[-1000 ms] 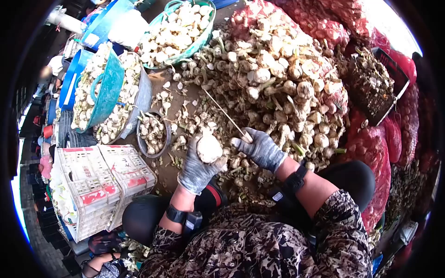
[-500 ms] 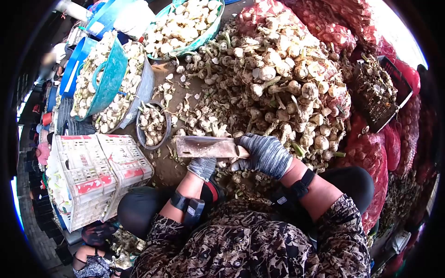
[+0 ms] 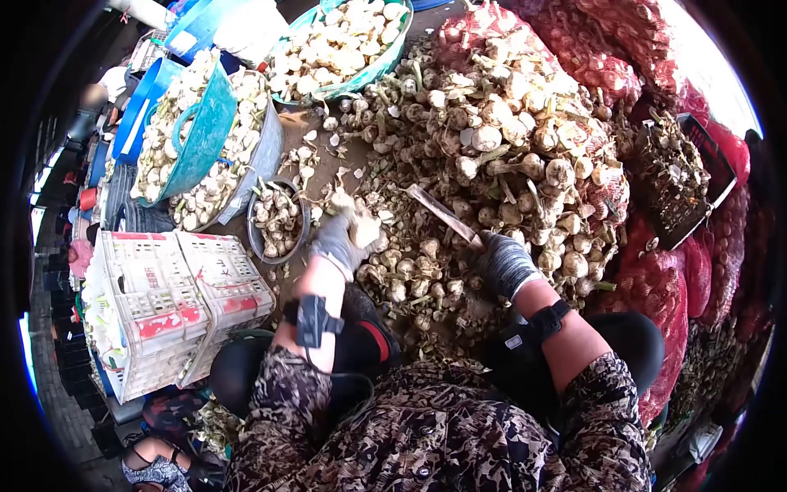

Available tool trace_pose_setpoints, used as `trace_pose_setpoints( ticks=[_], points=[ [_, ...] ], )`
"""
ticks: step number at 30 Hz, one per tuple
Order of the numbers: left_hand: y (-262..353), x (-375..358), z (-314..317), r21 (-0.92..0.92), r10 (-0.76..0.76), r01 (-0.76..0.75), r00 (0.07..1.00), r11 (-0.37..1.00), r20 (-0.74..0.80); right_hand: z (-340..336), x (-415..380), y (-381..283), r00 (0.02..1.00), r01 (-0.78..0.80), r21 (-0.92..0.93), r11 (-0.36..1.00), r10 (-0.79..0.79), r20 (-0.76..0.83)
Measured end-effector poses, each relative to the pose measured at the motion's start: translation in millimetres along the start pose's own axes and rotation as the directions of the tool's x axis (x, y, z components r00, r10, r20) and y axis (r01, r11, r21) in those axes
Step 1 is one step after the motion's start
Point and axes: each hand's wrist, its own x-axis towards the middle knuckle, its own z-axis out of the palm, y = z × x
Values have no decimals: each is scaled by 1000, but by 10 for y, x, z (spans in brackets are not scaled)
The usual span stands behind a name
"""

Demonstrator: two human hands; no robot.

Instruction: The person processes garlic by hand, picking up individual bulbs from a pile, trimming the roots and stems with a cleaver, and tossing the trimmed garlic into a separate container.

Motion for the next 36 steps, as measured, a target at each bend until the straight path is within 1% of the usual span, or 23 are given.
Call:
trace_pose_setpoints(
  ticks=[1, 4, 5, 7, 9, 10, 11, 12, 13, 15, 17, 19, 21, 23, 25, 26, 27, 28, 29, 30, 32, 34, 36],
  points=[
    [295, -12, 250, -87, 116, -114, 993, 990, 19, -64, -71, -170, 998, 0, 20, 1000, 2, -66],
    [1068, 68, 663, -280, 510, -437, 808, 855, 295, -293, -292, -589, 986, 36, 82, 996, -22, -164],
    [1259, 196, 676, -229, 527, -474, 769, 850, 362, -348, -320, -664, 988, 21, 109, 994, -4, -154],
    [1347, 477, 635, -24, 548, -568, 781, 823, 301, -336, -310, -635, 978, 91, 143, 986, -61, -197],
    [1243, 1120, 235, 235, 456, -542, 824, 807, 337, -366, -303, -640, 991, 19, 184, 983, 6, -135],
    [1020, 1173, 203, 443, 465, -534, 845, 720, 264, -394, -311, -673, 992, -2, 148, 989, 20, -123],
    [698, 1574, 2, 544, 592, -677, 722, 496, 358, -414, -307, -692, 993, -22, 109, 994, 35, -110],
    [557, 1695, -209, 676, 370, -482, 873, 557, 318, -417, -302, -726, 993, -72, 223, 972, 91, -75],
    [447, 1465, -135, 966, 406, -248, 892, 78, 197, -327, -245, -574, 993, -1, 164, 986, 19, -113],
    [135, 1633, -356, 997, 475, 19, 880, -78, 21, -391, -239, -704, 995, -50, 135, 990, 62, -83],
    [109, 1578, -315, 974, 385, 137, 921, -179, -59, -341, -169, -686, 996, -17, 100, 995, 26, -89],
    [118, 1702, -403, 966, 355, 143, 933, -215, -59, -407, -124, -793, 995, -100, -17, 995, 100, -15],
    [128, 1854, -468, 919, 315, 148, 949, -365, -28, -353, -96, -789, 998, -59, 88, 994, 61, -22],
    [185, 1775, -286, 844, 304, 264, 944, -467, -128, -309, -50, -785, 1000, -22, 102, 994, 22, 8],
    [215, 1997, -386, 830, 170, 247, 968, -499, -186, -222, -33, -736, 1000, 21, 207, 978, -17, -20],
    [137, 2034, -394, 820, 254, 267, 955, -507, -154, -132, -22, -594, 1000, -26, 241, 970, 29, -10],
    [178, 1912, -359, 887, 333, 225, 939, -403, -86, -181, -18, -679, 999, -41, 174, 984, 41, 5],
    [231, 1766, -304, 939, 409, 155, 912, -306, -17, -230, -13, -763, 998, -54, 106, 993, 52, 20],
    [310, 1574, -272, 995, 498, -13, 865, -99, 61, -281, -3, -848, 997, -65, 38, 997, 64, 35],
    [406, 1492, -363, 993, 696, -111, 709, -45, 111, -246, 17, -806, 997, -66, 48, 997, 64, 36],
    [590, 1337, -556, 941, 949, -323, 253, -101, 189, -189, 17, -768, 999, -42, 106, 993, 41, 11],
    [960, 1287, -938, 991, 989, -107, 111, -83, 95, -197, 30, -834, 1000, -15, 77, 997, 15, 6],
    [1099, 1244, -1097, 997, 996, -34, 64, -66, 68, -181, 35, -851, 1000, 17, 40, 999, -17, -2]
  ],
)
